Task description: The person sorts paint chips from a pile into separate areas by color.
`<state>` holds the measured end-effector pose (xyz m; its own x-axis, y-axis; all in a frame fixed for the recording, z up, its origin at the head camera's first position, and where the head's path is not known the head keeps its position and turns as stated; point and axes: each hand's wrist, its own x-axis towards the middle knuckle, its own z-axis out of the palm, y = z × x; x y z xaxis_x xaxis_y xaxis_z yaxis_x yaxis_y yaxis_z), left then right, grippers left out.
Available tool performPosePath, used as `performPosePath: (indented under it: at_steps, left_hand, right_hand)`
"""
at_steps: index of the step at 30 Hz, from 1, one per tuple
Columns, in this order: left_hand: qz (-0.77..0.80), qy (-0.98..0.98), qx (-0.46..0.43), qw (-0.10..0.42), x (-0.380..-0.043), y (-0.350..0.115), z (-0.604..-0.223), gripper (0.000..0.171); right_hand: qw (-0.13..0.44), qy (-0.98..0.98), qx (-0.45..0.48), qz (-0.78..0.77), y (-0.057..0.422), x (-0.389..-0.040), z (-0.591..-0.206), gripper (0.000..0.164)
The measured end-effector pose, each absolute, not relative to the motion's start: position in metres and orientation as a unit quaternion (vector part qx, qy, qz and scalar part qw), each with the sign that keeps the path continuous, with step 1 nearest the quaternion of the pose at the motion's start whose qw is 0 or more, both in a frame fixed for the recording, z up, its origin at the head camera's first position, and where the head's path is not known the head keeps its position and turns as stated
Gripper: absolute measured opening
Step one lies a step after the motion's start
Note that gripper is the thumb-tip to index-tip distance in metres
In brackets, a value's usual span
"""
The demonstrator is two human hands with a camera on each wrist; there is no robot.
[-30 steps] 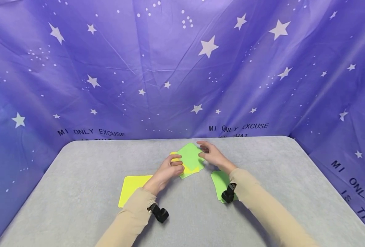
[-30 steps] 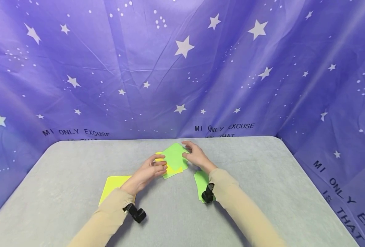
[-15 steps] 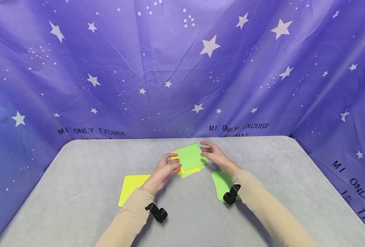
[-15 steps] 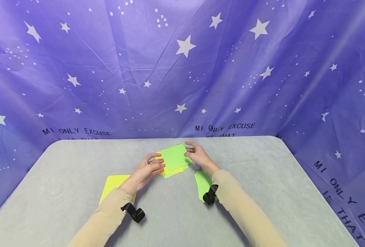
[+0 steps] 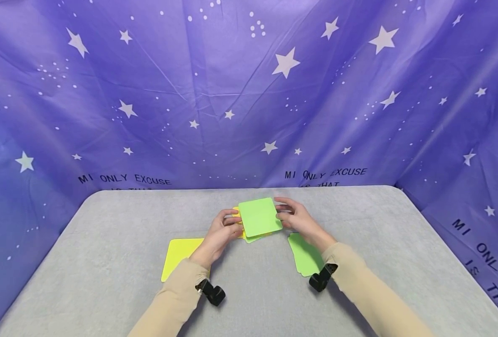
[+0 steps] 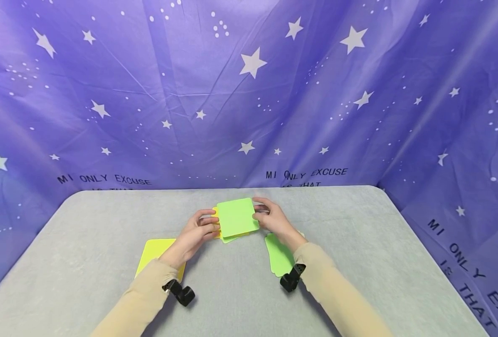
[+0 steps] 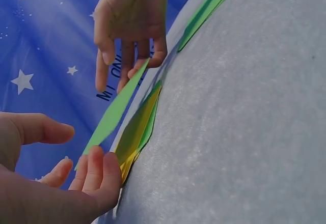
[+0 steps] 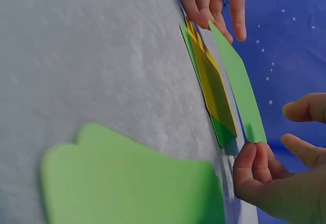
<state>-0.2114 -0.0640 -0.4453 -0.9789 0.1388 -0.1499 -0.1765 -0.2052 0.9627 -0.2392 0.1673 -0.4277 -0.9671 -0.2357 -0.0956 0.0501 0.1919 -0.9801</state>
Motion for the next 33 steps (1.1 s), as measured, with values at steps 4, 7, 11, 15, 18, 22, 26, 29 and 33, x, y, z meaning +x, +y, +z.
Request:
performPosePath:
  at_steps: [4,7,11,15,18,22,26,29,33]
  left_hand:
    - [0.764,0.64,-0.001,0.084,-0.209,-0.064,-0.449,0.053]
    - [0.757,0.649,0.006,0.078,-0.207,-0.064,-0.451,0.054]
    - [0.751,0.655,0.014,0.079,-0.203,-0.064,-0.452,0.054]
    - [0.755,0.649,0.021,0.091,-0.2,-0.064,-0.453,0.053]
    - [0.759,0.643,0.028,0.104,-0.198,-0.063,-0.453,0.054]
    - [0.762,0.636,0.036,0.119,-0.195,-0.06,-0.452,0.055]
    - [0.763,0.631,0.046,0.131,-0.192,-0.057,-0.452,0.055]
    - [0.765,0.626,0.052,0.138,-0.191,-0.055,-0.453,0.056]
    - [0.769,0.62,0.058,0.144,-0.189,-0.05,-0.454,0.057]
  right_hand:
    - [0.098,0.771,-0.077,-0.625,0.166,-0.231,-0.43,0.06]
    - [0.092,0.771,-0.076,-0.626,0.165,-0.223,-0.431,0.061]
    - [0.093,0.765,-0.065,-0.634,0.165,-0.214,-0.43,0.061]
    - [0.091,0.765,-0.059,-0.634,0.167,-0.208,-0.431,0.059]
    - [0.088,0.768,-0.057,-0.632,0.17,-0.204,-0.432,0.056]
    - [0.089,0.766,-0.048,-0.635,0.175,-0.198,-0.432,0.053]
    - [0.09,0.763,-0.046,-0.639,0.18,-0.192,-0.432,0.053]
    - [0.091,0.76,-0.042,-0.642,0.183,-0.188,-0.432,0.053]
    - [0.09,0.757,-0.037,-0.646,0.188,-0.183,-0.432,0.053]
